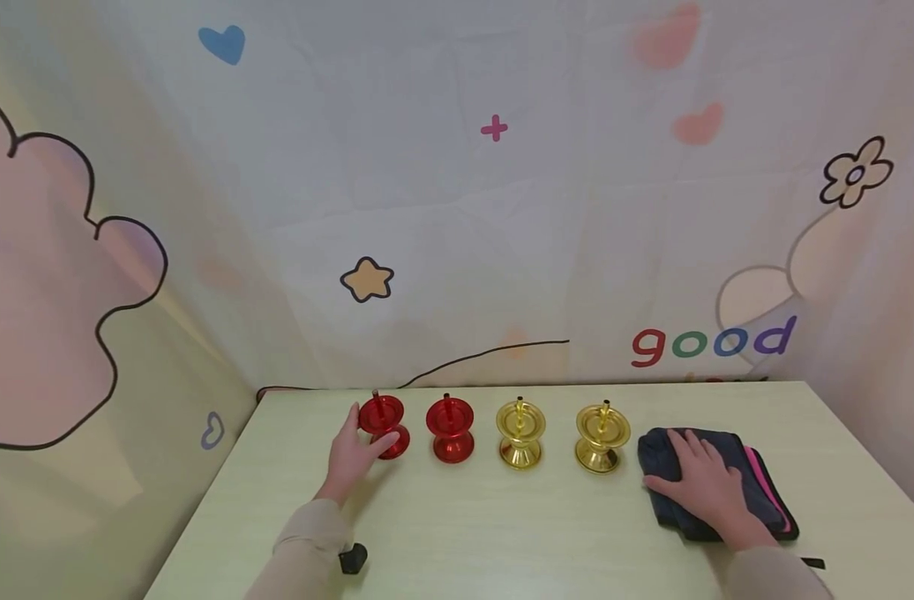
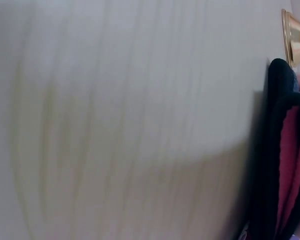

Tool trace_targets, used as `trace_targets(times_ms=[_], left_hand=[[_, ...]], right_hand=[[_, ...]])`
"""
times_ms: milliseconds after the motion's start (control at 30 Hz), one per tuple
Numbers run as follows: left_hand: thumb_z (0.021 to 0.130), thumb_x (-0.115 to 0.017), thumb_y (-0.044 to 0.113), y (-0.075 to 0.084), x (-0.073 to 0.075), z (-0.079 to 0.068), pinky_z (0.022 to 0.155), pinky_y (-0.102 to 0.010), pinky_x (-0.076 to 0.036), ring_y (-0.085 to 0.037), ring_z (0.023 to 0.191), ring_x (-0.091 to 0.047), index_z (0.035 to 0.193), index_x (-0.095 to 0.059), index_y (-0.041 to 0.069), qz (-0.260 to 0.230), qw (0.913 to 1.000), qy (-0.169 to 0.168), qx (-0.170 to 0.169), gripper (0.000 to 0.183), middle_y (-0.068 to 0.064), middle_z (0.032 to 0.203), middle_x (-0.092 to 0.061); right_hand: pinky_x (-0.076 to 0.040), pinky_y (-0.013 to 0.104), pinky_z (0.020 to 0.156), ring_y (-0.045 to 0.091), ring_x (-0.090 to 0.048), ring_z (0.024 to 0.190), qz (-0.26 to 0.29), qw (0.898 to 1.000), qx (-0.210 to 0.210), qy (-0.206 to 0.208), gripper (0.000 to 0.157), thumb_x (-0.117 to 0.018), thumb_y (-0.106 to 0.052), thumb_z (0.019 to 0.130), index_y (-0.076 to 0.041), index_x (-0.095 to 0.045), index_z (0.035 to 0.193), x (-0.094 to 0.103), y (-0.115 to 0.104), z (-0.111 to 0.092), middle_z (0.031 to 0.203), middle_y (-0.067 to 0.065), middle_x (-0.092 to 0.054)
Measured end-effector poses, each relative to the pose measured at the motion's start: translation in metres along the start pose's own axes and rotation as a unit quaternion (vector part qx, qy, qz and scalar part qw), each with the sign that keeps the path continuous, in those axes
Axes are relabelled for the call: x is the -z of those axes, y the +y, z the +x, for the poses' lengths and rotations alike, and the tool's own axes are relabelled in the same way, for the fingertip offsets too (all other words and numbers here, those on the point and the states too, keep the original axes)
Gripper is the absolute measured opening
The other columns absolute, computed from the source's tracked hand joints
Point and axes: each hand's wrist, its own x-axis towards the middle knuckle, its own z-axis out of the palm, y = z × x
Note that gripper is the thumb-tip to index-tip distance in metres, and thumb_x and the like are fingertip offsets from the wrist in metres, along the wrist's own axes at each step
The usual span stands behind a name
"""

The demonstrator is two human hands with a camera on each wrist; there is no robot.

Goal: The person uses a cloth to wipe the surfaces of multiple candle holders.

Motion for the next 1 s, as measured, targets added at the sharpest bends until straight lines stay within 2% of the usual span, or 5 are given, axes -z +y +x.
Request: trace_targets(times_ms=[133, 300, 467, 633, 1000], left_hand=[[0.071, -0.07, 0.042, -0.001, -0.004, 0.002, 0.103, -0.048, -0.029, -0.032, 0.13, -0.027, 0.139, -0.021, -0.001, -0.006, 1.0, 0.008, 0.001, 0.094, -0.016, 0.142, -0.03], [0.07, -0.07, 0.044, -0.002, -0.009, 0.003, 0.1, -0.047, -0.033, -0.032, 0.128, -0.031, 0.139, -0.023, 0.002, -0.006, 0.9996, 0.023, 0.017, 0.093, -0.016, 0.14, -0.034], [0.07, -0.071, 0.041, -0.001, -0.011, 0.004, 0.098, -0.049, -0.035, -0.035, 0.127, -0.031, 0.141, -0.017, 0.003, -0.024, 0.9983, 0.025, 0.047, 0.096, -0.018, 0.14, -0.033], [0.071, -0.071, 0.037, 0.0, -0.012, 0.005, 0.096, -0.048, -0.037, -0.035, 0.126, -0.033, 0.14, -0.018, 0.002, -0.039, 0.997, 0.029, 0.061, 0.094, -0.019, 0.138, -0.035], [0.069, -0.073, 0.036, -0.001, -0.015, 0.007, 0.095, -0.048, -0.039, -0.035, 0.124, -0.035, 0.14, -0.019, 0.004, -0.067, 0.9946, 0.027, 0.074, 0.095, -0.02, 0.137, -0.035]], right_hand=[[-0.025, 0.075, 0.076, 0.053, -0.026, 0.115, -0.001, 1.0, -0.012, 0.003, 0.095, -0.055, -0.066, 0.069, 0.002, -0.031, 0.131, -0.003, 0.0, 0.001, 0.13, 0.035, -0.029], [-0.025, 0.074, 0.077, 0.051, -0.029, 0.115, 0.008, 1.0, -0.021, 0.002, 0.08, -0.062, -0.048, 0.074, 0.003, -0.035, 0.128, -0.004, 0.0, 0.003, 0.128, 0.034, -0.034], [-0.033, 0.067, 0.077, 0.052, -0.032, 0.114, 0.016, 1.0, -0.024, 0.006, 0.065, -0.062, -0.028, 0.076, 0.007, -0.038, 0.126, -0.004, -0.001, 0.003, 0.124, 0.035, -0.039], [-0.037, 0.062, 0.079, 0.052, -0.037, 0.11, 0.022, 0.999, -0.037, 0.015, 0.059, -0.059, -0.02, 0.077, 0.007, -0.039, 0.125, -0.002, -0.005, 0.001, 0.122, 0.036, -0.041], [-0.041, 0.059, 0.071, 0.045, -0.046, 0.095, 0.02, 0.994, -0.01, 0.112, 0.043, -0.059, -0.009, 0.074, 0.006, -0.05, 0.113, -0.007, -0.007, -0.003, 0.104, 0.03, -0.049]])
